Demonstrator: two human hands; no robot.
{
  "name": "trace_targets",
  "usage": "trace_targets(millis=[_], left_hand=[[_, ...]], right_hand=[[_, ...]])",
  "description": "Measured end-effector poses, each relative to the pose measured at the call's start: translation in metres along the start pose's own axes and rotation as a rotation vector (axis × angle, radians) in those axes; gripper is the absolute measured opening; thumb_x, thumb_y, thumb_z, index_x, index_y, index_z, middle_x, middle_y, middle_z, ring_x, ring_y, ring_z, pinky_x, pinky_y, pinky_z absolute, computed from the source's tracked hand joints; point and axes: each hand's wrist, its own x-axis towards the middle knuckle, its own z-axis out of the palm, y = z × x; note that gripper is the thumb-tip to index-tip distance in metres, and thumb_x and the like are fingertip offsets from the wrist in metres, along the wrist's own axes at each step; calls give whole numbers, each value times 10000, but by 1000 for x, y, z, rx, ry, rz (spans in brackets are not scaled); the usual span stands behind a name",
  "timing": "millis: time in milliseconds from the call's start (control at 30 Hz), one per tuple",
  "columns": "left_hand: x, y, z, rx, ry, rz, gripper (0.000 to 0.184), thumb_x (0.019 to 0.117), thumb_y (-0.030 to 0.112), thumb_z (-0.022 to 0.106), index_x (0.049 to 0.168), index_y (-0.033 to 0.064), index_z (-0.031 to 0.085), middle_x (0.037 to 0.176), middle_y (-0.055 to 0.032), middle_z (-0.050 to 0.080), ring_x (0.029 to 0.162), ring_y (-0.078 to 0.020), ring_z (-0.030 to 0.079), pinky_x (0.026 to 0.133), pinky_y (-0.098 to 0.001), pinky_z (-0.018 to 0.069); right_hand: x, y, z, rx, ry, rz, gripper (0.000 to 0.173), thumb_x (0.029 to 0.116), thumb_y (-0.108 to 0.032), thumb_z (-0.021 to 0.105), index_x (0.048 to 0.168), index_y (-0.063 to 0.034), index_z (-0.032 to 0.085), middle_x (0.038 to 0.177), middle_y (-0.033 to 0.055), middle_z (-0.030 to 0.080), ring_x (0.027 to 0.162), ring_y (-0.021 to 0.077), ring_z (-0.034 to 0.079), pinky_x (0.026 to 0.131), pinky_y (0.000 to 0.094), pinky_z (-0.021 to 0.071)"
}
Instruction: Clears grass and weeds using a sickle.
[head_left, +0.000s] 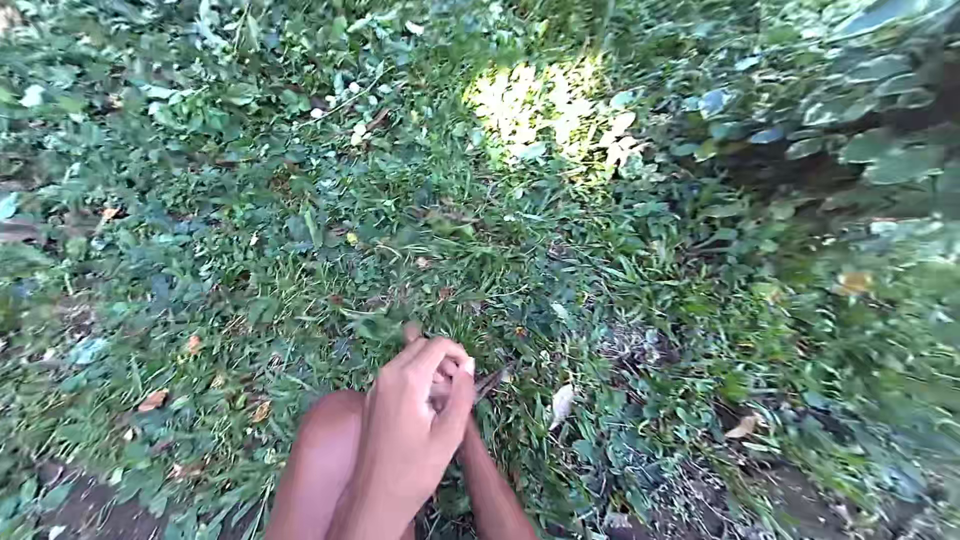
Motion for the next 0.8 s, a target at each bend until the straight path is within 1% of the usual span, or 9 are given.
trace_targets(millis=[67, 133, 200, 333, 467, 567, 600, 667, 800], left_hand=[[11, -2, 1, 3, 37, -2, 277, 992, 273, 509, 1027, 119, 736, 901, 29, 708, 797, -48, 663, 671, -233, 543], [18, -9, 2, 1, 74, -12, 275, 988, 261, 515, 1017, 100, 735, 895, 7, 708, 773, -62, 661, 662, -245, 540], [29, -15, 7, -26, 86, 6, 272, 984, 236, 523, 1023, 65, 731, 901, -34, 717, 768, -88, 677, 665, -269, 562], [52, -21, 25, -104, 106, 1, 267, 993, 194, 524, 1043, 14, 716, 893, -90, 721, 754, -149, 693, 672, -337, 574], [68, -19, 47, -166, 54, -22, 271, 995, 185, 525, 1043, -8, 709, 867, -112, 718, 737, -192, 696, 684, -387, 578], [77, -21, 61, -185, 3, -56, 253, 1005, 172, 533, 1047, -10, 705, 878, -124, 712, 764, -220, 696, 720, -422, 571], [80, -23, 65, -205, -22, -67, 255, 1011, 165, 531, 1061, -17, 701, 896, -135, 715, 778, -229, 702, 736, -434, 574], [85, -26, 70, -266, -52, -65, 254, 1020, 147, 522, 1085, -29, 693, 931, -143, 724, 789, -218, 712, 746, -418, 589], [97, -26, 95, -413, -138, -139, 263, 1033, 115, 475, 1108, -48, 667, 921, -119, 712, 758, -152, 687, 709, -326, 578]], right_hand=[[-12, -11, 28, -141, -132, 27, 206, 1064, -55, 438, 1139, 61, 591, 753, 17, 537, 575, 55, 491, 593, 213, 472], [-13, -8, 39, -32, -106, 48, 158, 1062, -47, 450, 1087, 41, 579, 704, 1, 517, 538, 46, 497, 549, 198, 476], [6, -4, 18, 81, -44, 46, 139, 1057, -98, 534, 1088, 28, 585, 684, -8, 523, 521, 59, 508, 527, 213, 482], [48, -20, -109, -253, 54, 6, 275, 1036, -268, 609, 1158, -24, 580, 730, -10, 566, 572, 77, 556, 575, 259, 515], [-28, -103, -221, -758, 116, 25, 352, 1019, -328, 629, 1178, -16, 601, 796, 26, 588, 628, 106, 565, 625, 306, 515], [-97, -147, -272, -965, 175, 60, 409, 1042, -340, 599, 1235, 20, 616, 911, 131, 648, 746, 201, 621, 750, 415, 543], [-112, -148, -290, -993, 209, 65, 420, 1050, -339, 593, 1244, 32, 618, 926, 157, 671, 753, 223, 645, 767, 435, 553], [-140, -125, -321, -899, 312, 2, 395, 1056, -325, 575, 1240, 24, 606, 883, 126, 646, 699, 187, 629, 700, 384, 561], [-155, -35, -360, -624, 493, -81, 469, 1066, -396, 531, 1285, 14, 594, 909, 154, 660, 737, 237, 640, 744, 446, 555]])
